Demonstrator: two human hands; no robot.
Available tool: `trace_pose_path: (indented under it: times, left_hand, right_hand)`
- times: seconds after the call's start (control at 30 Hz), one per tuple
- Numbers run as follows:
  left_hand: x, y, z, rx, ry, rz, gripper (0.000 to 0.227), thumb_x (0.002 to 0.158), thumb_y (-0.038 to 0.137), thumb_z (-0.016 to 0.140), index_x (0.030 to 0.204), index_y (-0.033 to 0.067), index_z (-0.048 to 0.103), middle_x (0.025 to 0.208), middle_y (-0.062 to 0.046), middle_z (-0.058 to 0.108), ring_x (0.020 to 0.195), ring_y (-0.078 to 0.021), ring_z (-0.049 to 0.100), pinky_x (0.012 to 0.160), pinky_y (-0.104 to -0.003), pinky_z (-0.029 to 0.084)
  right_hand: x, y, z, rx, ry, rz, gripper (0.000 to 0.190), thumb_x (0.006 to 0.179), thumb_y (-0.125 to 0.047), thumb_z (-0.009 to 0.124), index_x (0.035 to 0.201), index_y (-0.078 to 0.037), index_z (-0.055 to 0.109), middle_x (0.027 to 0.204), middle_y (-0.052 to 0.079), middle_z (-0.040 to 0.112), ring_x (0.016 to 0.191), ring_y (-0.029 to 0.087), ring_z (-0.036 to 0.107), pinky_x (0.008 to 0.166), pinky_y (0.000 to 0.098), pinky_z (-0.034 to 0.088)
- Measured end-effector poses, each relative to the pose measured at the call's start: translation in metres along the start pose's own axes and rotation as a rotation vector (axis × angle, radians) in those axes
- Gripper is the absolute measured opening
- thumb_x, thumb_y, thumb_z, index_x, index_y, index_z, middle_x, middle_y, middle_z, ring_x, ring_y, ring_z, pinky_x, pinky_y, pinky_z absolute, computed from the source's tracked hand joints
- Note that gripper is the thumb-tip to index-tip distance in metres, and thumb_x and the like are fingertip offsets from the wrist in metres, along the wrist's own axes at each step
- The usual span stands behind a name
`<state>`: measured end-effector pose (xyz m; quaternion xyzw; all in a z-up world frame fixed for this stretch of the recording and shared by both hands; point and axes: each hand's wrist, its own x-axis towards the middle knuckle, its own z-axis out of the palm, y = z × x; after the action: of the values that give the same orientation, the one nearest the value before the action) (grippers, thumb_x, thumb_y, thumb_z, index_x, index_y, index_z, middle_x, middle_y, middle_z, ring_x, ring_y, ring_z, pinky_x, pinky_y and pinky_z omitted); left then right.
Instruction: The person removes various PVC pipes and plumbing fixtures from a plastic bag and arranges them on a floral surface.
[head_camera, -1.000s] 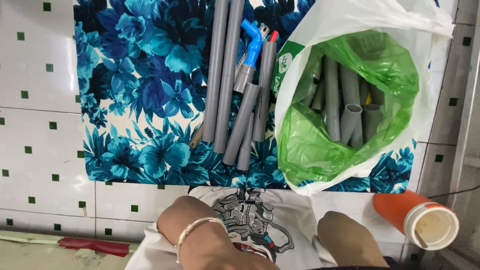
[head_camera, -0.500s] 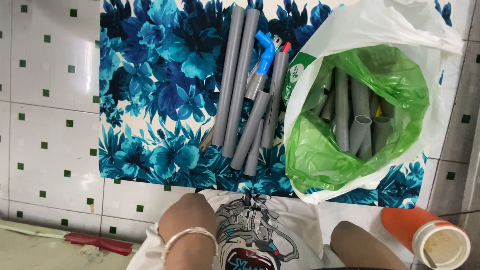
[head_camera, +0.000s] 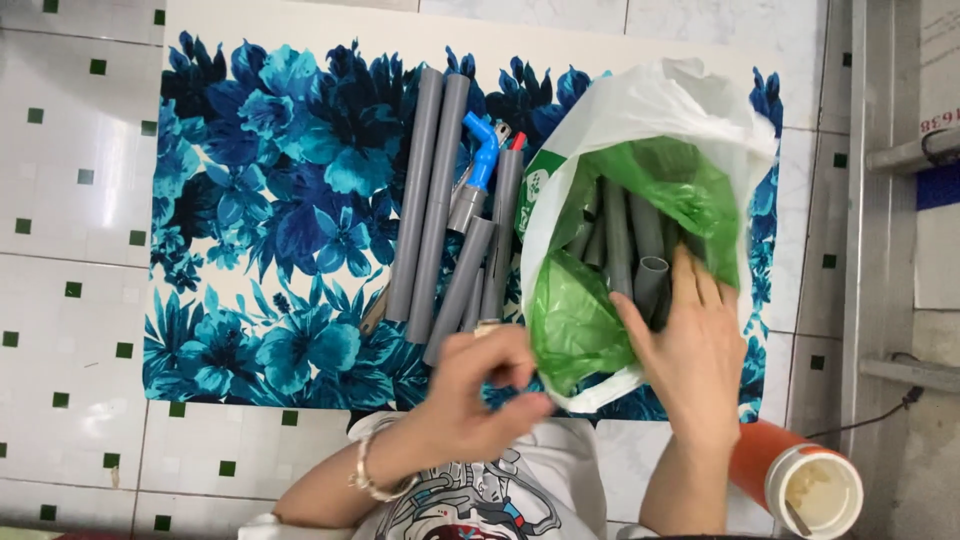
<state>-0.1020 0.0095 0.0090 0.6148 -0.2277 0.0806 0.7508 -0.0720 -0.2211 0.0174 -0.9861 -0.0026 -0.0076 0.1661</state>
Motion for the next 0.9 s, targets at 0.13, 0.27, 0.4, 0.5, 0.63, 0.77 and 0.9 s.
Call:
trace_pose_path:
  times: [0.13,0.27,0.4,0.5,0.63,0.77,0.9]
  left_hand:
    - [0.007,-0.003,0.012,0.099,-0.119,-0.325,0.038,0.096,0.032,0.069,0.08,0.0148,0.04,0.07,0.005,0.033,0.061,-0.0097,0.031,0.058,-0.028,0.027]
    - [0.006,-0.009,0.013,0.006,0.018,-0.338,0.053,0.093,0.014,0.077,0.07,0.0173,0.029,0.062,0.006,0.023,0.056,-0.0086,0.024,0.054,-0.026,0.023]
    - [-0.004,-0.031,0.009,0.067,0.129,-0.217,0.063,0.089,-0.003,0.074,0.055,0.0175,0.025,0.037,0.006,0.029,0.037,-0.0081,0.023,0.04,-0.019,0.026]
    - [-0.002,-0.03,0.011,0.083,0.1,-0.193,0.064,0.09,-0.003,0.072,0.052,0.0179,0.026,0.035,0.007,0.031,0.032,-0.0085,0.028,0.038,-0.02,0.026]
    - [0.001,-0.036,0.021,0.329,-0.012,-0.002,0.045,0.094,0.009,0.072,0.062,0.0165,0.041,0.046,0.002,0.044,0.039,-0.0164,0.045,0.041,-0.026,0.037]
    - [0.021,-0.006,0.034,0.773,-0.376,0.124,0.034,0.101,0.035,0.067,0.112,0.0032,0.068,0.11,-0.018,0.069,0.107,-0.0354,0.063,0.094,-0.05,0.049]
    - [0.006,-0.023,0.05,0.861,-0.402,0.013,0.046,0.097,0.037,0.07,0.126,0.0018,0.063,0.149,-0.03,0.049,0.144,-0.052,0.043,0.12,-0.066,0.034]
  right_hand:
    - [0.007,0.006,0.023,-0.324,-0.153,0.215,0.086,0.087,-0.076,0.066,0.127,0.0,0.063,0.123,0.026,0.063,0.119,0.05,0.054,0.081,0.0622,0.054]
    - [0.011,0.012,0.042,-0.41,-0.189,0.243,0.082,0.087,-0.077,0.069,0.1,0.004,0.073,0.111,0.023,0.065,0.112,0.052,0.056,0.076,0.0614,0.055]
    - [0.014,0.014,0.046,-0.172,0.052,0.116,0.074,0.077,-0.039,0.087,0.13,0.007,0.064,0.093,0.022,0.062,0.087,0.057,0.066,0.058,0.0757,0.052]
    - [0.022,0.007,0.039,-0.126,0.077,0.155,0.069,0.076,-0.031,0.084,0.13,0.006,0.062,0.094,0.023,0.066,0.084,0.058,0.067,0.058,0.075,0.05]
    - [0.027,-0.002,0.024,-0.223,0.071,0.13,0.067,0.075,-0.036,0.084,0.13,-0.001,0.068,0.097,0.018,0.072,0.096,0.05,0.068,0.074,0.0697,0.055]
    - [0.032,0.009,0.023,-0.328,-0.064,0.107,0.067,0.09,-0.055,0.073,0.132,-0.004,0.058,0.111,0.019,0.076,0.107,0.05,0.065,0.082,0.0622,0.053]
    - [0.056,0.004,0.002,-0.097,-0.304,0.277,0.058,0.089,-0.049,0.072,0.113,0.001,0.053,0.097,0.029,0.07,0.089,0.057,0.065,0.068,0.0631,0.051]
